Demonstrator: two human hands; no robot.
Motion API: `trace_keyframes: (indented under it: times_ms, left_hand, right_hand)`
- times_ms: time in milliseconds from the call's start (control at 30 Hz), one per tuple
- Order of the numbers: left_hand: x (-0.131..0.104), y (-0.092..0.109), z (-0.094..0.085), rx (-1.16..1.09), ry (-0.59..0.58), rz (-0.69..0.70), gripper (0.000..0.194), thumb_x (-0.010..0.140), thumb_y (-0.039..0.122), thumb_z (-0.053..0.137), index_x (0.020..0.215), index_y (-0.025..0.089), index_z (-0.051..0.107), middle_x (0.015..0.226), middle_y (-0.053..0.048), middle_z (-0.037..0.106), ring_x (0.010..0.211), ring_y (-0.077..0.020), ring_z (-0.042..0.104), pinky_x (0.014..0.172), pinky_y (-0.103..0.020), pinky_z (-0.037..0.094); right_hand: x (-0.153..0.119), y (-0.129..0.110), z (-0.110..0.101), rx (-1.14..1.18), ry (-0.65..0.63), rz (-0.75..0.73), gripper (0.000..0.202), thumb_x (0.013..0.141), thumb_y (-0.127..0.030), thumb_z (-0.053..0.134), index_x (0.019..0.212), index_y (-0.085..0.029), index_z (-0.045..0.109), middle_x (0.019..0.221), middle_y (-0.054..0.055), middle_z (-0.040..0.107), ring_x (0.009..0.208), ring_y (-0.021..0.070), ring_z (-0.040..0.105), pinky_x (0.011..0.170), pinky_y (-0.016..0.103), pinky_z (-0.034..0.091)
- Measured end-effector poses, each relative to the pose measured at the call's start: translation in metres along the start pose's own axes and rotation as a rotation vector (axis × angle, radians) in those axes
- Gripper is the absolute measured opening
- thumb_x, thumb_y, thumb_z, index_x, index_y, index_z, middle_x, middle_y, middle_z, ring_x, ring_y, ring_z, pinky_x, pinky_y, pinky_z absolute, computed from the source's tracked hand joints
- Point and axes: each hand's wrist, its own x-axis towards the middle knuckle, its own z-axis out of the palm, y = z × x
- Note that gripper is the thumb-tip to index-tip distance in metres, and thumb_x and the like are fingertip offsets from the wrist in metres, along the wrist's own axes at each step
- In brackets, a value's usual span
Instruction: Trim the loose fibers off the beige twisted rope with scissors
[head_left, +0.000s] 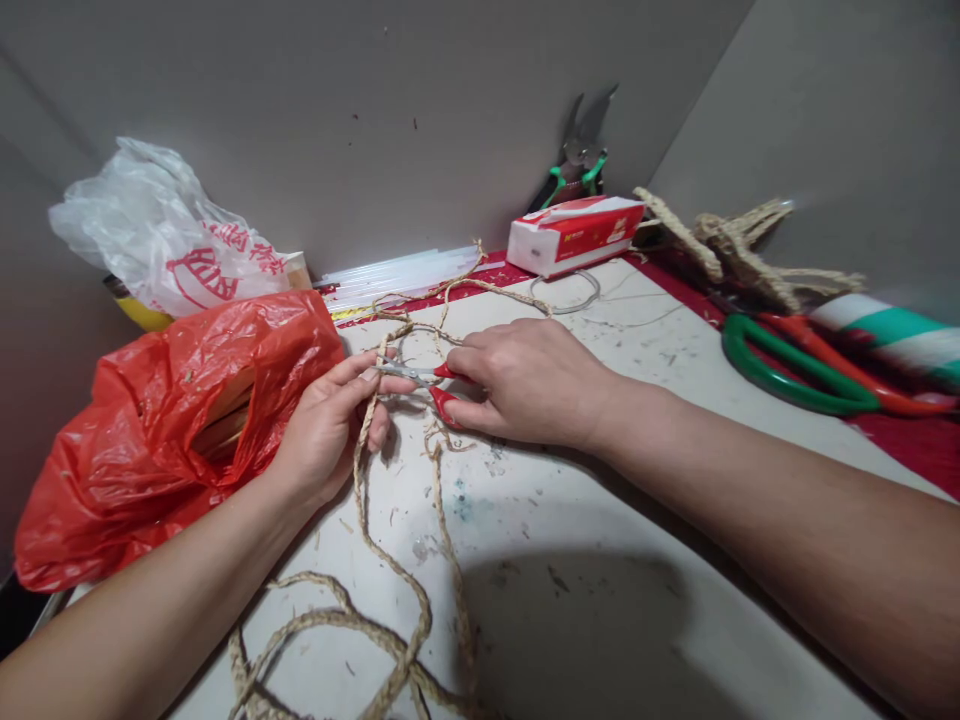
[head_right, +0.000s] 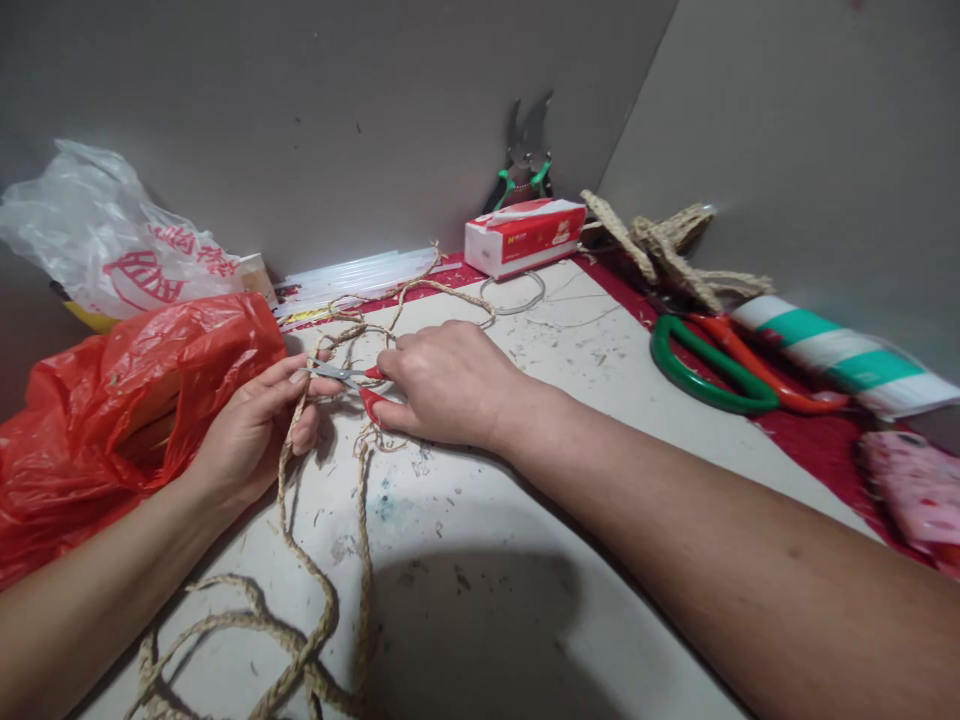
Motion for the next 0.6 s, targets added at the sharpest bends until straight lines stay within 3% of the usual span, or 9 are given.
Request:
trace_keyframes:
  times_ms: [267,467,600]
  left_hand:
    - [0.001,0.002,-0.002,-0.069,-0.048,-0.049,0.026,0.078,0.017,0.062,0.104,0.013,0.061,0.077,-0.002,0.069,0.038,-0.0031,0.044,0.038,-0.016,0.036]
    - [0.001,0.002,-0.003,-0.121,-0.093,-0.059,0.028,0.079,0.013,0.059,0.107,0.014,0.061,0.072,0.000,0.066,0.038,-0.0031,0.043,0.037,-0.016,0.034]
    - [0.000,0.003,-0.002,-0.103,-0.132,-0.090,0.032,0.079,0.013,0.059,0.111,0.015,0.061,0.071,0.000,0.065,0.037,-0.0027,0.043,0.037,-0.015,0.034]
  right_hand:
    - [0.002,0.008,0.003,0.063,0.001,0.106,0.033,0.085,-0.043,0.046,0.074,-0.019,0.066,0.069,0.004,0.067,0.061,0.0152,0.052,0.054,0.029,0.017]
    - [0.001,0.007,0.006,0.080,0.003,0.038,0.031,0.082,-0.043,0.049,0.072,-0.019,0.066,0.066,0.004,0.065,0.059,0.0153,0.050,0.054,0.029,0.019]
    - [0.003,0.010,0.010,0.334,0.124,0.190,0.028,0.081,-0.037,0.052,0.060,-0.019,0.060,0.056,0.000,0.055,0.053,0.0116,0.042,0.052,0.028,0.020]
